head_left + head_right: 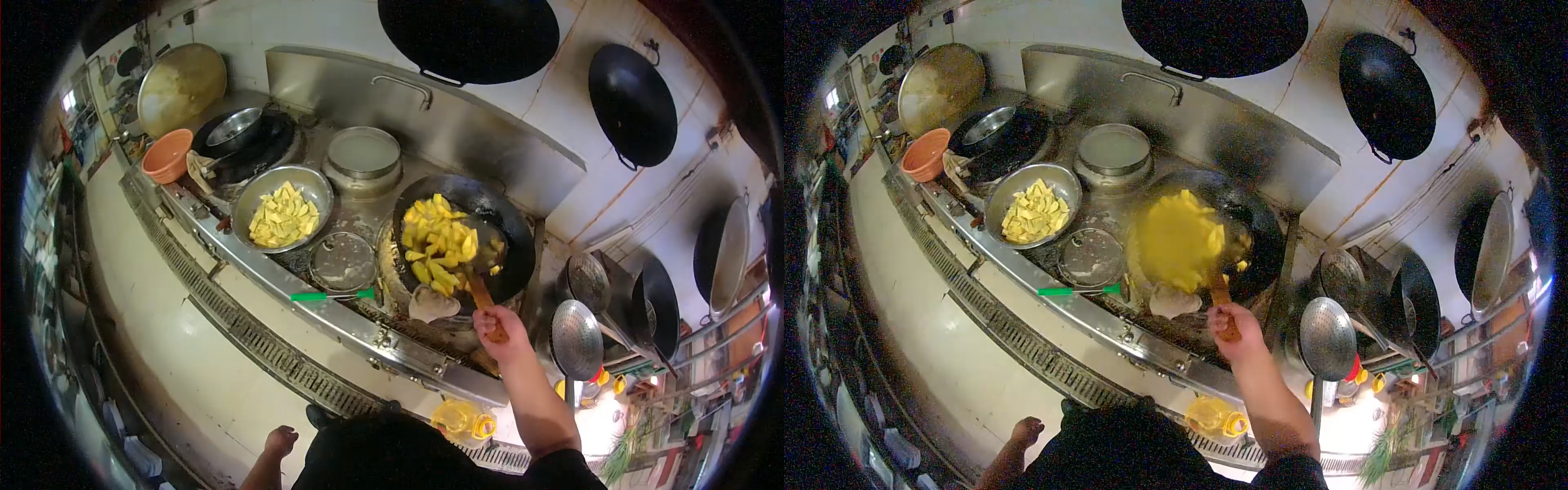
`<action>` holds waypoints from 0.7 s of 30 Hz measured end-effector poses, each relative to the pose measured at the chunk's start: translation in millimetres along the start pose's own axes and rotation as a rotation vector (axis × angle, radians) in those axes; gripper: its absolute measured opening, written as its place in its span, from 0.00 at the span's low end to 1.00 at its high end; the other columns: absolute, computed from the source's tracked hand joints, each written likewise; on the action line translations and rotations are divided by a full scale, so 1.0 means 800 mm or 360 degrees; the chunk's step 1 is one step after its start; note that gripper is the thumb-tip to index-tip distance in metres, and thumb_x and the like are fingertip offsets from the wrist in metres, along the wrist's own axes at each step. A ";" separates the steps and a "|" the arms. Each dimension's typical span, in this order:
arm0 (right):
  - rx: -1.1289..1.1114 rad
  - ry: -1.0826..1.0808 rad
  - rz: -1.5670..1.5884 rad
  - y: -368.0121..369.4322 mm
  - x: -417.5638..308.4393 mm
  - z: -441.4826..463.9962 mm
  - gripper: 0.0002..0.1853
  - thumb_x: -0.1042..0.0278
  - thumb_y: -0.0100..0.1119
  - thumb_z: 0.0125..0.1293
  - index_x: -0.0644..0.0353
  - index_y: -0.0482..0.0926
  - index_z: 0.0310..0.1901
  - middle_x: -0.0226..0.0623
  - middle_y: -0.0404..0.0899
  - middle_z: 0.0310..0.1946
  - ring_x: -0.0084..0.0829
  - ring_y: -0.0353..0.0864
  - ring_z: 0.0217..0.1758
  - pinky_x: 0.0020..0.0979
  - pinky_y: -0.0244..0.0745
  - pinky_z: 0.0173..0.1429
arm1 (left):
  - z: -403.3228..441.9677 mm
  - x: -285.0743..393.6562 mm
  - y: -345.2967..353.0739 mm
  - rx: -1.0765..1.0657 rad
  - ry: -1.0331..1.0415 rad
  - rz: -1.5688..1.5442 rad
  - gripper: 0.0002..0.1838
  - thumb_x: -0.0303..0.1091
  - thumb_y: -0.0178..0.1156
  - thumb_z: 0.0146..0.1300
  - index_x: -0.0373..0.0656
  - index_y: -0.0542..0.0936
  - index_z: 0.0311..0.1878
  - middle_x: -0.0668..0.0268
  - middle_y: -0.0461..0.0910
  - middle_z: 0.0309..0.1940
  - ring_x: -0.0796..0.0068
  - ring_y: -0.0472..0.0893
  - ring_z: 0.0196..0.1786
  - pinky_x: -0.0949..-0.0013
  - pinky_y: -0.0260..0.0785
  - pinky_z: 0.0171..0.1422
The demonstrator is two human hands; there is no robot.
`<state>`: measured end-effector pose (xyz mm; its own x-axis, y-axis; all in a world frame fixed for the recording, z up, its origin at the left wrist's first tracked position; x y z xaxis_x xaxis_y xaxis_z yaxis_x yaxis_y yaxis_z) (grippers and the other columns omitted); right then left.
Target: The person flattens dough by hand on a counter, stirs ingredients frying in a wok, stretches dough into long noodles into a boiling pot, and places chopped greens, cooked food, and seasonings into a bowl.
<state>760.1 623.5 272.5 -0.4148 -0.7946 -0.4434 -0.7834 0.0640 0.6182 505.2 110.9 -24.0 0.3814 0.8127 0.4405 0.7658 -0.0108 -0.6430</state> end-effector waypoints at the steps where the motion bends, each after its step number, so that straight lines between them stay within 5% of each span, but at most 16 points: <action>1: 0.0061 -0.0248 -0.0101 0.006 0.009 -0.012 0.07 0.74 0.48 0.60 0.65 0.65 0.39 0.29 0.64 0.20 0.19 0.65 0.20 0.18 0.62 0.21 | 0.000 -0.010 -0.001 -0.0010 0.0009 0.0009 0.20 0.47 0.56 0.56 0.43 0.80 0.45 0.58 0.80 0.46 0.60 0.78 0.51 0.63 0.69 0.57; 3: -0.0191 -0.0127 0.0061 -0.025 0.008 0.022 0.10 0.76 0.48 0.58 0.63 0.63 0.41 0.30 0.63 0.21 0.20 0.65 0.21 0.18 0.62 0.22 | 0.010 -0.031 -0.006 -0.0023 -0.0265 -0.0364 0.19 0.46 0.57 0.55 0.42 0.80 0.44 0.58 0.81 0.44 0.60 0.79 0.49 0.64 0.70 0.56; 5: -0.0215 -0.0050 0.0085 0.005 0.025 -0.010 0.12 0.78 0.48 0.56 0.62 0.62 0.42 0.30 0.62 0.20 0.21 0.64 0.21 0.19 0.62 0.22 | 0.000 -0.045 -0.024 0.0063 -0.0172 -0.0222 0.18 0.45 0.57 0.55 0.42 0.81 0.43 0.57 0.81 0.41 0.59 0.80 0.47 0.63 0.71 0.54; 7: -0.0200 -0.0074 0.0338 0.001 0.024 -0.020 0.07 0.79 0.49 0.54 0.60 0.64 0.34 0.29 0.61 0.19 0.20 0.61 0.19 0.19 0.60 0.22 | -0.003 -0.073 -0.034 0.0151 -0.0112 -0.0076 0.17 0.45 0.58 0.54 0.42 0.81 0.41 0.57 0.82 0.38 0.58 0.80 0.45 0.63 0.71 0.53; 9: -0.0519 0.0070 0.0597 -0.037 -0.001 0.017 0.06 0.79 0.53 0.52 0.59 0.67 0.25 0.28 0.60 0.18 0.20 0.60 0.19 0.20 0.58 0.22 | -0.007 -0.152 -0.012 0.0050 -0.0457 -0.0339 0.17 0.45 0.59 0.53 0.42 0.82 0.38 0.55 0.82 0.35 0.56 0.81 0.43 0.61 0.72 0.51; 10: -0.0441 -0.0192 0.0324 -0.028 0.011 0.007 0.07 0.79 0.54 0.52 0.58 0.66 0.25 0.28 0.61 0.18 0.21 0.61 0.20 0.20 0.59 0.21 | 0.017 -0.249 0.038 0.0181 0.0039 -0.0008 0.18 0.48 0.58 0.54 0.41 0.82 0.36 0.53 0.81 0.36 0.53 0.80 0.43 0.59 0.71 0.51; 11: -0.0317 -0.0436 0.0042 -0.019 0.023 -0.006 0.08 0.79 0.54 0.52 0.58 0.65 0.25 0.29 0.63 0.19 0.21 0.62 0.20 0.21 0.61 0.20 | 0.000 -0.231 0.016 -0.0046 -0.0300 0.0102 0.20 0.49 0.57 0.55 0.41 0.82 0.37 0.52 0.81 0.38 0.52 0.80 0.44 0.58 0.71 0.51; 12: -0.0451 -0.0280 -0.0062 -0.019 0.024 -0.009 0.05 0.80 0.53 0.53 0.59 0.68 0.28 0.29 0.64 0.19 0.21 0.62 0.20 0.20 0.60 0.19 | -0.027 -0.190 -0.020 -0.0311 -0.0615 0.0258 0.21 0.50 0.56 0.55 0.40 0.82 0.38 0.51 0.81 0.39 0.51 0.79 0.46 0.57 0.70 0.52; 14: -0.0508 -0.0096 0.0288 -0.036 0.005 0.000 0.11 0.77 0.51 0.56 0.65 0.71 0.42 0.30 0.66 0.19 0.21 0.63 0.18 0.19 0.58 0.17 | -0.030 -0.216 -0.007 -0.0133 -0.0584 0.0172 0.23 0.49 0.54 0.57 0.37 0.81 0.42 0.49 0.78 0.45 0.50 0.76 0.52 0.55 0.68 0.56; 18: -0.0176 -0.0171 -0.0230 -0.124 -0.054 0.073 0.03 0.78 0.48 0.57 0.63 0.66 0.34 0.26 0.59 0.19 0.18 0.57 0.19 0.20 0.54 0.20 | -0.034 -0.187 -0.026 -0.0076 -0.0706 -0.0051 0.22 0.48 0.53 0.58 0.37 0.81 0.42 0.50 0.79 0.45 0.50 0.76 0.51 0.55 0.68 0.55; 20: -0.0264 0.0442 -0.0104 -0.152 -0.064 0.061 0.21 0.48 0.50 0.65 0.52 0.70 0.53 0.38 0.74 0.33 0.36 0.70 0.23 0.41 0.67 0.21 | -0.028 -0.169 -0.030 -0.0016 -0.0539 -0.0075 0.21 0.47 0.53 0.58 0.38 0.80 0.42 0.50 0.79 0.44 0.51 0.77 0.50 0.55 0.69 0.54; 21: -0.0196 0.0111 -0.0316 -0.151 -0.067 0.058 0.18 0.49 0.50 0.65 0.54 0.71 0.47 0.37 0.72 0.29 0.34 0.69 0.21 0.38 0.65 0.20 | -0.023 -0.149 -0.039 0.0043 -0.0504 -0.0155 0.21 0.47 0.52 0.58 0.38 0.80 0.42 0.51 0.79 0.44 0.51 0.77 0.49 0.55 0.69 0.54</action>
<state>855.5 686.1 191.3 -0.2218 -0.8244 -0.5208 -0.7822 -0.1685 0.5998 445.2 3.9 -44.6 0.1238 0.9500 0.2866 0.7750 0.0878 -0.6258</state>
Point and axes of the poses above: each hand's wrist, its own z-axis towards the middle knuckle, its own y-axis out of the palm, x = y × z, the point moved 1 cm from there along z, towards the middle knuckle
